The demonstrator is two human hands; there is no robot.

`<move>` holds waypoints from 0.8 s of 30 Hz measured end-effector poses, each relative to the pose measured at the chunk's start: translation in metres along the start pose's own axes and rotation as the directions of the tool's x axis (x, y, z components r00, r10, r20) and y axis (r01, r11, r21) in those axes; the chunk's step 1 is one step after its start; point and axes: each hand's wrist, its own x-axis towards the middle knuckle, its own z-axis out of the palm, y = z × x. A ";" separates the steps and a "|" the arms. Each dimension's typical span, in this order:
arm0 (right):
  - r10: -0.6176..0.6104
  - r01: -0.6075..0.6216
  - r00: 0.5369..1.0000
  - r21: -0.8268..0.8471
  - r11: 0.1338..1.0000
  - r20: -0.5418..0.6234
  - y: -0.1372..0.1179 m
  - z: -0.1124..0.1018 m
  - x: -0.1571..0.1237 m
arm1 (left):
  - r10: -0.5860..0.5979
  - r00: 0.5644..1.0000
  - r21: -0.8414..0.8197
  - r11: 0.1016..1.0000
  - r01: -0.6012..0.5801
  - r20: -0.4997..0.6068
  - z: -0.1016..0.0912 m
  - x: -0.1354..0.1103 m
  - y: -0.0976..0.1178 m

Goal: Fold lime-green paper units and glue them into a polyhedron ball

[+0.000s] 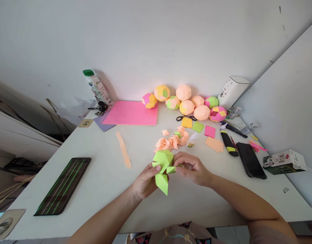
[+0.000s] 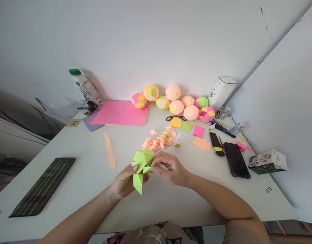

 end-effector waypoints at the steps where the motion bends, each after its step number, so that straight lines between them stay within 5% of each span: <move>1: 0.016 -0.016 1.000 -0.005 1.000 -0.010 0.000 0.000 0.000 | -0.004 1.000 0.002 1.000 0.004 -0.003 0.000 0.000 0.000; 24: 0.279 -0.275 0.956 0.055 0.960 -0.095 0.003 0.003 -0.001 | 0.054 0.994 0.161 0.986 -0.039 -0.091 0.001 -0.001 -0.002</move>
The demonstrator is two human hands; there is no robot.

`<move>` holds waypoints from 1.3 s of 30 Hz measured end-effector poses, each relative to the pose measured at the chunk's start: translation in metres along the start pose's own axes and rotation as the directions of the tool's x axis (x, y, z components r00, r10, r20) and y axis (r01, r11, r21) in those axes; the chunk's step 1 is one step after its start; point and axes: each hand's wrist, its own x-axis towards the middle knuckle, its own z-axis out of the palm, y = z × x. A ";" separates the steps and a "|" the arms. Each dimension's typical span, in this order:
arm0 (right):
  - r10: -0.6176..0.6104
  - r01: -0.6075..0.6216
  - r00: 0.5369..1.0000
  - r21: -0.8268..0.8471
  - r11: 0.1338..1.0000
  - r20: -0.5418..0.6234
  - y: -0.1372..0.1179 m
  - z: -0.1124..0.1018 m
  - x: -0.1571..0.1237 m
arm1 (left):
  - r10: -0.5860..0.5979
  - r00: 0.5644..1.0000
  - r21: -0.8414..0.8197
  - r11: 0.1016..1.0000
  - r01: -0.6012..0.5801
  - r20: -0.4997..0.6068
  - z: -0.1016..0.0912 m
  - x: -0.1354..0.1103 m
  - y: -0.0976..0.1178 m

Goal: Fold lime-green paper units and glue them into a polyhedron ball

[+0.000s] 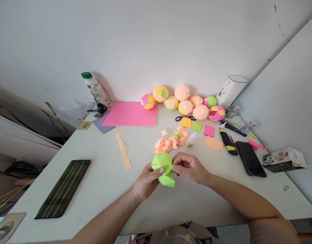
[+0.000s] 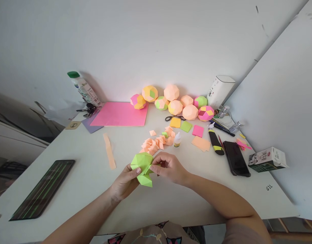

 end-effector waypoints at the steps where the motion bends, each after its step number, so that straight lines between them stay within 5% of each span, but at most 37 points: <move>1: 0.000 0.000 1.000 -0.003 1.000 -0.004 0.000 0.000 0.000 | -0.001 1.000 0.001 1.000 0.001 0.001 0.000 0.000 0.000; 10: 0.029 -0.029 0.999 0.000 1.000 -0.024 -0.002 0.003 0.000 | 0.012 0.998 0.010 1.000 -0.013 0.058 0.004 -0.001 0.003; 22: 0.032 -0.032 0.999 0.013 0.999 -0.034 -0.001 0.003 0.000 | -0.014 1.000 0.033 0.999 0.014 -0.011 0.004 -0.002 0.000; 31: 0.103 -0.090 0.994 0.220 0.971 -0.047 -0.003 0.002 0.003 | 0.039 0.999 0.013 0.999 -0.039 0.029 0.007 0.000 0.002; 39: 0.247 -0.249 0.968 0.050 0.967 0.055 -0.001 0.003 0.001 | 0.144 0.990 -0.016 0.990 -0.144 0.014 0.009 0.004 -0.001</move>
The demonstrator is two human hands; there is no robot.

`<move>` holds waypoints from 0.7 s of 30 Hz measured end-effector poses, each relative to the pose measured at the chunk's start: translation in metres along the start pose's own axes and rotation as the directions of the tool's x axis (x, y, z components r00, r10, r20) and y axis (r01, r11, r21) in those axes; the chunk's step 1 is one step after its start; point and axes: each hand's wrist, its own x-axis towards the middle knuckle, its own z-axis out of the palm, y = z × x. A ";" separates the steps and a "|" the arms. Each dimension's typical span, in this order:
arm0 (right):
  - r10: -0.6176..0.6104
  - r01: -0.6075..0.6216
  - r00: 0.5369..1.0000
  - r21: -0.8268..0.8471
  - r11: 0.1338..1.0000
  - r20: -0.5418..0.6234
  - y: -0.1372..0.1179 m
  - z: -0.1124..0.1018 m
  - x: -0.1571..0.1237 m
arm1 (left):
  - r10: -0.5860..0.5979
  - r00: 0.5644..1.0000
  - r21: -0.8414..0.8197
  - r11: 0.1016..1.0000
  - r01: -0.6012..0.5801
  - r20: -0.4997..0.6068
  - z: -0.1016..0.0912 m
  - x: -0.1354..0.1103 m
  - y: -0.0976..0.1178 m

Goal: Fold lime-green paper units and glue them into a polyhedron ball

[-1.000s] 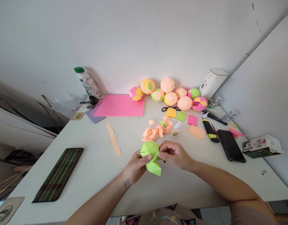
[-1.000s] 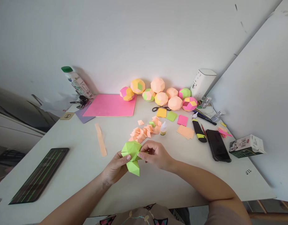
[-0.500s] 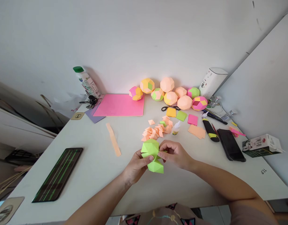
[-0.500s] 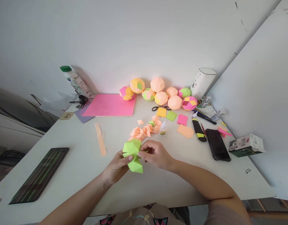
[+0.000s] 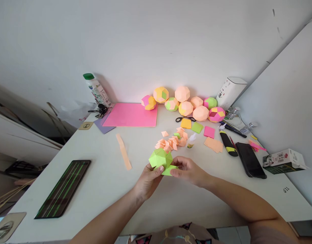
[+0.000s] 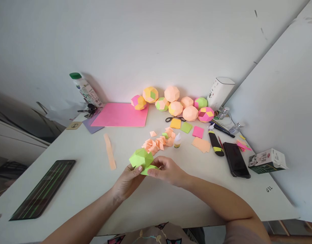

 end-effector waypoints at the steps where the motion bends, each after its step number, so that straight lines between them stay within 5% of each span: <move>1: -0.013 0.013 1.000 -0.023 1.000 -0.010 -0.001 0.000 0.000 | -0.009 1.000 0.017 1.000 0.009 0.001 0.001 -0.001 0.000; 7: -0.081 0.069 0.996 -0.226 0.972 -0.048 -0.015 -0.007 -0.006 | -0.041 0.997 0.202 0.979 0.026 0.068 0.003 -0.004 0.006; 11: -0.114 0.101 0.993 -0.385 0.917 -0.011 -0.020 -0.013 -0.009 | 0.182 0.979 0.355 0.925 -0.139 -0.090 -0.005 -0.003 0.008; 14: -0.127 0.121 0.992 -0.438 0.891 0.014 -0.019 -0.013 -0.009 | 0.310 0.948 0.525 0.798 -0.298 0.066 -0.009 -0.003 0.009; 17: -0.127 0.110 0.992 -0.482 0.869 -0.001 -0.016 -0.012 -0.009 | 0.281 0.942 0.615 0.715 -0.332 0.181 -0.009 -0.005 0.009; 21: -0.104 0.073 0.994 -0.475 0.877 -0.038 -0.014 -0.009 -0.010 | 0.199 0.971 0.560 0.794 -0.238 0.131 -0.005 -0.006 0.008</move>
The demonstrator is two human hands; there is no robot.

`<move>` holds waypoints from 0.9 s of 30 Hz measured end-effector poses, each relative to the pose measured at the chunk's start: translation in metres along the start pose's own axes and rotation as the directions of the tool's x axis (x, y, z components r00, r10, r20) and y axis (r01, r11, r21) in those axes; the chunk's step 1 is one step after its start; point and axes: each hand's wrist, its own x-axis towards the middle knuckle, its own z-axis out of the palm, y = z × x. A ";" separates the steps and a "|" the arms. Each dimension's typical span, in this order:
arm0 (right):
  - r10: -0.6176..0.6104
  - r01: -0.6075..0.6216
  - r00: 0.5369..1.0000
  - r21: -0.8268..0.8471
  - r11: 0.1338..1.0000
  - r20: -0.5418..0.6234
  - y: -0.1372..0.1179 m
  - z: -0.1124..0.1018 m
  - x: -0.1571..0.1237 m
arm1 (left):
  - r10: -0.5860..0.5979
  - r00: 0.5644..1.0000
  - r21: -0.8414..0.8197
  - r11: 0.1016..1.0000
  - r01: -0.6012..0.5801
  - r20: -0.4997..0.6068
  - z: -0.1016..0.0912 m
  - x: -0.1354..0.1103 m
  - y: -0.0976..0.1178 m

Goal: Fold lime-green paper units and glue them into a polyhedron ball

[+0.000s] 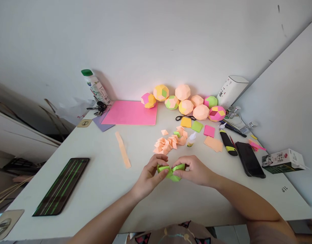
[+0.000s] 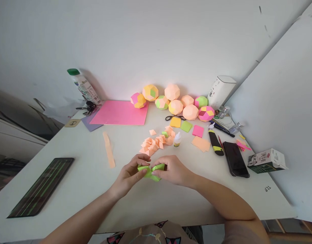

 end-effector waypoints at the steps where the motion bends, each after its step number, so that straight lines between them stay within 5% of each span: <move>1: 0.012 -0.012 1.000 0.019 1.000 -0.005 0.000 0.001 -0.001 | -0.029 1.000 -0.048 0.998 0.029 0.000 0.001 0.000 0.001; 9: -0.020 0.023 0.995 0.030 0.999 -0.094 -0.007 0.004 -0.004 | -0.138 0.984 -0.195 0.968 0.158 0.112 0.000 -0.002 0.002; 20: -0.315 0.292 0.923 -0.130 0.948 -0.223 -0.007 0.014 -0.009 | -0.115 0.992 -0.255 0.959 0.124 0.050 0.000 -0.004 0.003; 27: -0.398 0.374 0.877 -0.137 0.917 -0.268 -0.009 0.018 -0.010 | -0.080 0.995 -0.286 0.954 0.093 0.058 -0.001 -0.004 0.003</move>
